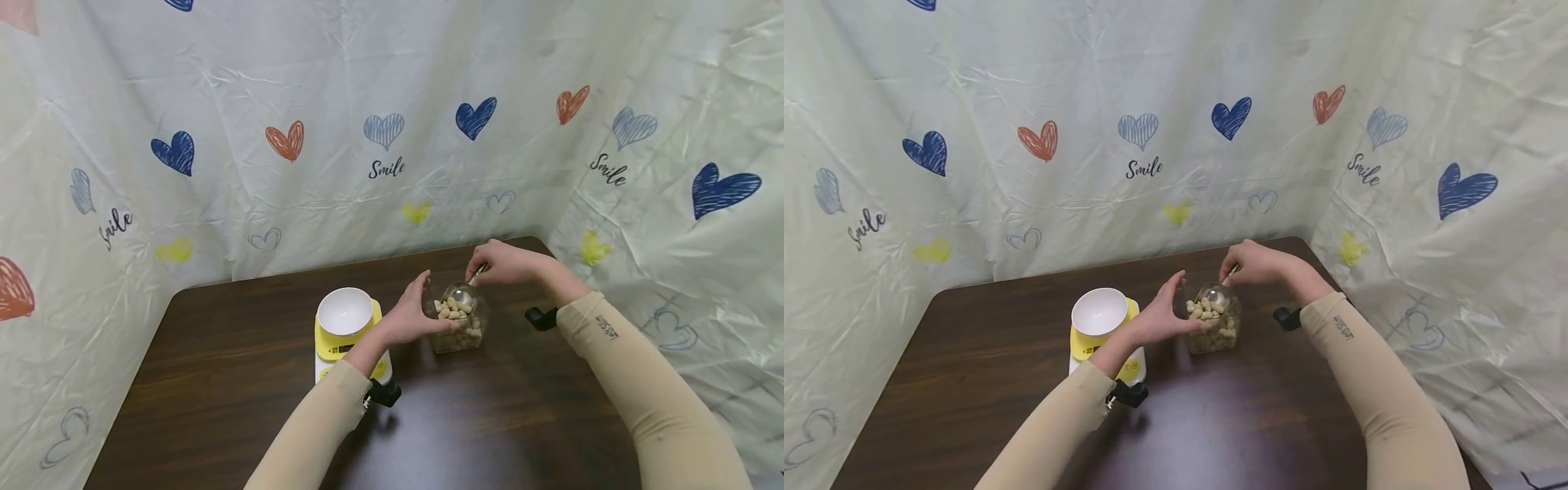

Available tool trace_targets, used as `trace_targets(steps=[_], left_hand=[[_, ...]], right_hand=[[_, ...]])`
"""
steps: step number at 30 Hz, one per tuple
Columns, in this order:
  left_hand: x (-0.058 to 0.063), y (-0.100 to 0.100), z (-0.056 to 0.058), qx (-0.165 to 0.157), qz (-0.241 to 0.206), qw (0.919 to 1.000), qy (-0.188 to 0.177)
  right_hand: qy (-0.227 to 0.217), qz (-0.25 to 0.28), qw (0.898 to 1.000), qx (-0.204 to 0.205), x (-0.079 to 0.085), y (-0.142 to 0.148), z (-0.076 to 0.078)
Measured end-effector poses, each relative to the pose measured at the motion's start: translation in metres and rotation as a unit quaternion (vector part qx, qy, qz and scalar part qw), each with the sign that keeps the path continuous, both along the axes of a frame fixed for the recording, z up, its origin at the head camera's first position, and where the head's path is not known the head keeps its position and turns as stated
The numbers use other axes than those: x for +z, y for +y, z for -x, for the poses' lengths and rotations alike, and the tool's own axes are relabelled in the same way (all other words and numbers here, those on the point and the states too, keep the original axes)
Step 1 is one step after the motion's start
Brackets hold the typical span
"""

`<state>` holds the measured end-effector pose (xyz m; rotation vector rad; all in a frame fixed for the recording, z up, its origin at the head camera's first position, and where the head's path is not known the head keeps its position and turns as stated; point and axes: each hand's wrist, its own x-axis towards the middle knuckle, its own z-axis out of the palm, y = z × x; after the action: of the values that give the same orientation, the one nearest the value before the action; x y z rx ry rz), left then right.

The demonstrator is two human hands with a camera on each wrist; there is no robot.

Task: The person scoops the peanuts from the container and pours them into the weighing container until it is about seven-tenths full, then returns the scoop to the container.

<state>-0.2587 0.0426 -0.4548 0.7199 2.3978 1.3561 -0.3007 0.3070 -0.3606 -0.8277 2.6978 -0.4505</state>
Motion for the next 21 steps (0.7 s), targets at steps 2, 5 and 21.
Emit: trace_targets(steps=[2,5,21], left_hand=[[0.000,0.000,0.000,-0.001,0.003,1.0000,0.002],[0.001,0.000,-0.001,-0.001,0.003,1.0000,0.003],[0.001,0.000,-0.001,-0.002,-0.012,0.9999,0.002]], right_hand=[[-0.008,0.005,1.000,-0.002,-0.001,0.002,0.000],[-0.007,0.004,1.000,0.003,-0.001,0.001,0.001],[-0.020,0.031,0.999,-0.013,-0.003,0.009,0.006]])
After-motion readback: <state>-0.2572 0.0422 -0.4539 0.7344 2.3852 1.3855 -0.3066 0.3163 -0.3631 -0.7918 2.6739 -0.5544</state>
